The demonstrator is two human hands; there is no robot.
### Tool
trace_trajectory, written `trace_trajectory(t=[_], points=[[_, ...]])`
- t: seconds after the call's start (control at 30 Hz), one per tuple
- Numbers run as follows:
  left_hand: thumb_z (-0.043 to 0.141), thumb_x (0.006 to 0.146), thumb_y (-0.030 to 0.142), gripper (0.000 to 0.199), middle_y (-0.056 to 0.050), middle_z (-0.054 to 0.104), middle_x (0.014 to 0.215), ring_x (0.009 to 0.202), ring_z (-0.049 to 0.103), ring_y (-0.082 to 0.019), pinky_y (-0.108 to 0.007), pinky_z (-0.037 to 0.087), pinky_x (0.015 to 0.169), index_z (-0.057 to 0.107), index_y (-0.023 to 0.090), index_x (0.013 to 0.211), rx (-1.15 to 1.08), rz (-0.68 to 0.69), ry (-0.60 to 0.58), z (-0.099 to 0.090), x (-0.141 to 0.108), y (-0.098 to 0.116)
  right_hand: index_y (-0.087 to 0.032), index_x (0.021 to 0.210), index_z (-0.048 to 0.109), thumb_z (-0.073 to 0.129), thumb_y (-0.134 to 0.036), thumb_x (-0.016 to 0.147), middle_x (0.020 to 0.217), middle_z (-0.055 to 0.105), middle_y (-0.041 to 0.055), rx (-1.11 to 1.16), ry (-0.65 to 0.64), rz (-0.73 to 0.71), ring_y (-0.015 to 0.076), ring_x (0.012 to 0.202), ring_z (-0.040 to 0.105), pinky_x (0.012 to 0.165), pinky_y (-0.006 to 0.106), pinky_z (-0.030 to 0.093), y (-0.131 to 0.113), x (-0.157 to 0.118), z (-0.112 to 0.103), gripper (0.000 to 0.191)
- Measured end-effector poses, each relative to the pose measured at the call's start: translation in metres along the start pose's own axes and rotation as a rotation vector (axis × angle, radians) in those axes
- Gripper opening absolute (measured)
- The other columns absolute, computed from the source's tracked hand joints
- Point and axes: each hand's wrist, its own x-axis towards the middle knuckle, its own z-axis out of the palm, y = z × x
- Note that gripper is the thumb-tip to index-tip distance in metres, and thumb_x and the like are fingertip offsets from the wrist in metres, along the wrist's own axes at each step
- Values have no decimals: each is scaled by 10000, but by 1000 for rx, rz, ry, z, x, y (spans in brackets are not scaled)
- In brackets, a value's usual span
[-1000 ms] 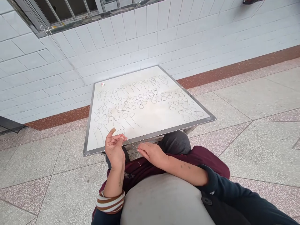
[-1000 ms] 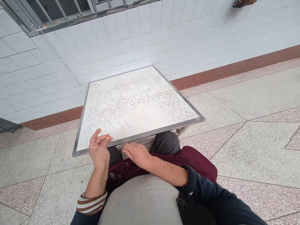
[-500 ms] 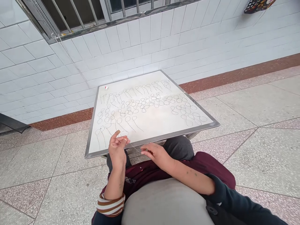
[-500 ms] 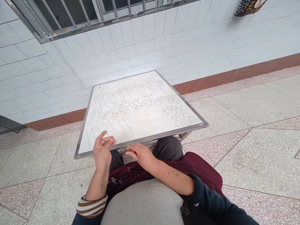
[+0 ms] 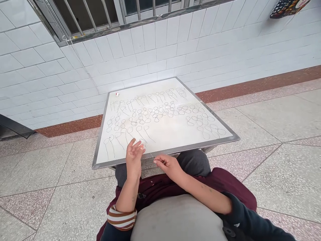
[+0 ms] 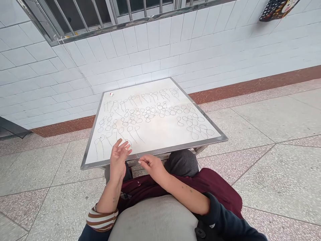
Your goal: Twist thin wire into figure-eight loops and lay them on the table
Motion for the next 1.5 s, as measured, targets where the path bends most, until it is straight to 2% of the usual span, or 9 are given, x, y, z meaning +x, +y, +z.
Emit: trace_trajectory(t=[0.1,0.23,0.4,0.73,0.93,1.07,1.17,1.37,1.5], points=[[614,845,378,471,-93,431,1433,1289,441,-241,-410,409,1000,495,302,1294,-84,-22,-60,-8,3,6,-212,793,624,501,-378,883,699,643,-10,-127,57,101,138,651,567,628,235,422,14,19,-11,225],[674,797,317,523,-86,625,1142,1157,543,-223,-412,410,992,519,271,1294,-194,-53,-168,-16,3,11,-215,805,624,477,-365,891,733,677,-13,-271,59,214,133,610,552,575,236,384,37,56,-27,227],[729,739,208,527,5,607,830,841,586,-112,-296,459,885,579,261,1242,-199,-33,-134,-12,-5,15,-211,786,635,500,-320,884,734,691,0,-403,38,282,144,627,564,562,243,341,56,94,-33,199],[711,769,233,458,-45,673,930,871,632,-145,-336,467,899,598,238,1213,-279,-71,-79,-17,-1,17,-179,818,647,491,-279,900,769,662,64,-506,37,284,187,726,574,619,277,359,60,118,-33,202],[727,752,211,470,-55,683,982,884,637,-140,-329,461,916,604,236,1205,-290,-89,-60,-18,-1,14,-191,1030,629,416,-335,932,1001,661,75,-295,84,174,188,896,570,717,293,432,29,97,-31,275],[745,724,160,479,-2,634,854,779,594,-83,-234,473,816,626,239,1182,-310,-83,-52,-16,-1,12,-199,1099,628,489,-462,902,1039,676,81,437,-53,166,163,861,603,702,282,469,-8,71,-25,357],[752,716,171,473,8,610,830,745,576,-74,-222,473,790,636,244,1169,-295,-95,-61,-15,-3,13,-207,1093,656,598,-451,848,1081,679,94,735,-121,215,175,914,611,754,295,481,-30,56,-24,351],[745,731,244,429,7,600,751,680,555,-82,-211,463,690,646,218,1148,-224,-86,-69,-17,-14,10,-232,1068,676,652,-402,822,1053,695,69,906,-171,188,150,886,622,767,279,483,-42,45,-29,300],[679,788,346,422,-33,660,809,707,589,-119,-242,470,679,612,215,1183,-9,-88,-96,-16,-27,-3,-185,867,669,653,-439,805,787,692,29,667,-118,145,130,705,613,665,258,481,-22,43,-22,261]])
